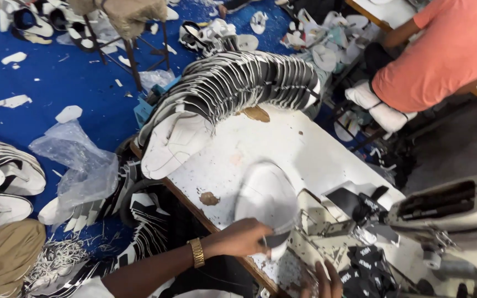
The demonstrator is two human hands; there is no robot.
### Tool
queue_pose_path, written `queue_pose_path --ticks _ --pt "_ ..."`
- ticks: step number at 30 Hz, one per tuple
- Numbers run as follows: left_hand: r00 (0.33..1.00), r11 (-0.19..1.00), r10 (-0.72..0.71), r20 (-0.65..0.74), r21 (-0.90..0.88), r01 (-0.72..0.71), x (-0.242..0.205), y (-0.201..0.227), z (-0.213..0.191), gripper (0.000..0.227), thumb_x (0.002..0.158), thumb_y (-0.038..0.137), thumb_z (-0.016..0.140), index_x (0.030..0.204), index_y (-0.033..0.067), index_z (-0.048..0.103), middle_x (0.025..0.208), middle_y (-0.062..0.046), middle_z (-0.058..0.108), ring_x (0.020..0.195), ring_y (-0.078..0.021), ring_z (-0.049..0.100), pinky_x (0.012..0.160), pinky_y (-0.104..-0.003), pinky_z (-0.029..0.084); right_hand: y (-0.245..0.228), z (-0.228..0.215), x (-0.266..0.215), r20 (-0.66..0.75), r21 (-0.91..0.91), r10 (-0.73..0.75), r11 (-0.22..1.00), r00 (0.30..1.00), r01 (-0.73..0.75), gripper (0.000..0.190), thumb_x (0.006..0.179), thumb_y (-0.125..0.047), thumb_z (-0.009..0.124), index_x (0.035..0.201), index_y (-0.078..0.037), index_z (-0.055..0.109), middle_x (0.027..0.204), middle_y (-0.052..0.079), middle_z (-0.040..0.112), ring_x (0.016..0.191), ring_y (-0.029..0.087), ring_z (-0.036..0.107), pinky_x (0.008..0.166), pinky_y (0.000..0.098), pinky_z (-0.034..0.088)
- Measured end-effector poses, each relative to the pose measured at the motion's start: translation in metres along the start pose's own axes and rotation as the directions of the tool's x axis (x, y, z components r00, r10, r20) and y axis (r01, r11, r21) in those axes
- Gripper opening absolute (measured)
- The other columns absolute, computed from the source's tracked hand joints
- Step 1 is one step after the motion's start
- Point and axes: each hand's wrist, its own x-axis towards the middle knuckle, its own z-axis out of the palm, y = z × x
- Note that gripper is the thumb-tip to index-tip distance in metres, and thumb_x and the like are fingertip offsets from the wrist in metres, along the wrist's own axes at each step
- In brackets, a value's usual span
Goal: The person uses a sewing machine to stitch black fabric pieces onto white shoe uppers. They guide the shoe under the needle, sew along the edges, and then cut the thread with scissors before moving to the next shoe.
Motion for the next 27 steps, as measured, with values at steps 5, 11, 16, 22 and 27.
queue_pose_path --ticks 5,11,16,22,27 --pt "0.852 0.870 0.230 0.471 0.292 -0.396 -0.012 0.044 -0.004 0.033 0.074 0.028 0.083 0.098 0.0068 0.075 0.082 -0.016 0.070 0.086 -0.0362 0.069 0.073 -0.049 0.051 -0.191 -0.038 0.112 0.320 -0.059 0.386 0.919 0.865 -0.389 0.066 0.081 -0.030 0.083 0.139 -0.004 0.062 0.135 0.014 0.066 0.089 0.020 0.078 0.076 0.0352 0.062" --pt "0.937 0.863 0.190 0.292 0.405 -0.301 -0.001 0.058 -0.006 0.027 0.082 0.036 0.076 0.093 0.0123 0.073 0.078 -0.013 0.071 0.082 -0.0347 0.070 0.071 -0.049 0.050 -0.198 -0.052 0.127 0.279 -0.035 0.299 0.953 0.912 -0.302 0.027 0.085 -0.023 0.078 0.095 0.001 0.070 0.090 0.015 0.069 0.086 0.036 0.063 0.077 0.0447 0.049" --pt "0.935 0.821 0.074 0.348 0.511 -0.255 0.020 0.050 0.014 0.031 0.086 0.041 0.074 0.094 0.0112 0.071 0.075 -0.014 0.071 0.081 -0.0346 0.070 0.070 -0.048 0.050 -0.192 -0.043 0.108 0.182 -0.049 0.428 0.903 0.885 -0.427 0.026 0.088 -0.021 0.076 0.101 0.000 0.070 0.096 0.015 0.070 0.094 0.036 0.065 0.081 0.0437 0.050" --pt "0.924 0.833 -0.185 0.334 0.552 -0.033 0.025 0.051 0.013 0.038 0.088 0.045 0.068 0.111 0.0144 0.071 0.070 -0.012 0.072 0.071 -0.0295 0.073 0.073 -0.043 0.053 -0.192 -0.083 0.106 0.117 0.196 0.593 0.772 0.796 -0.604 0.029 0.092 -0.013 0.065 0.119 -0.002 0.067 0.110 0.012 0.069 0.098 0.028 0.071 0.087 0.0368 0.055" --pt "0.930 0.843 -0.221 0.293 0.537 0.031 0.022 0.047 0.014 0.044 0.088 0.044 0.067 0.121 0.0143 0.070 0.075 -0.012 0.073 0.071 -0.0285 0.075 0.077 -0.042 0.054 -0.123 -0.122 0.105 -0.221 -0.150 0.506 0.827 0.834 -0.542 0.022 0.091 -0.007 0.065 0.111 -0.002 0.071 0.107 0.016 0.069 0.101 0.035 0.068 0.088 0.0408 0.054"
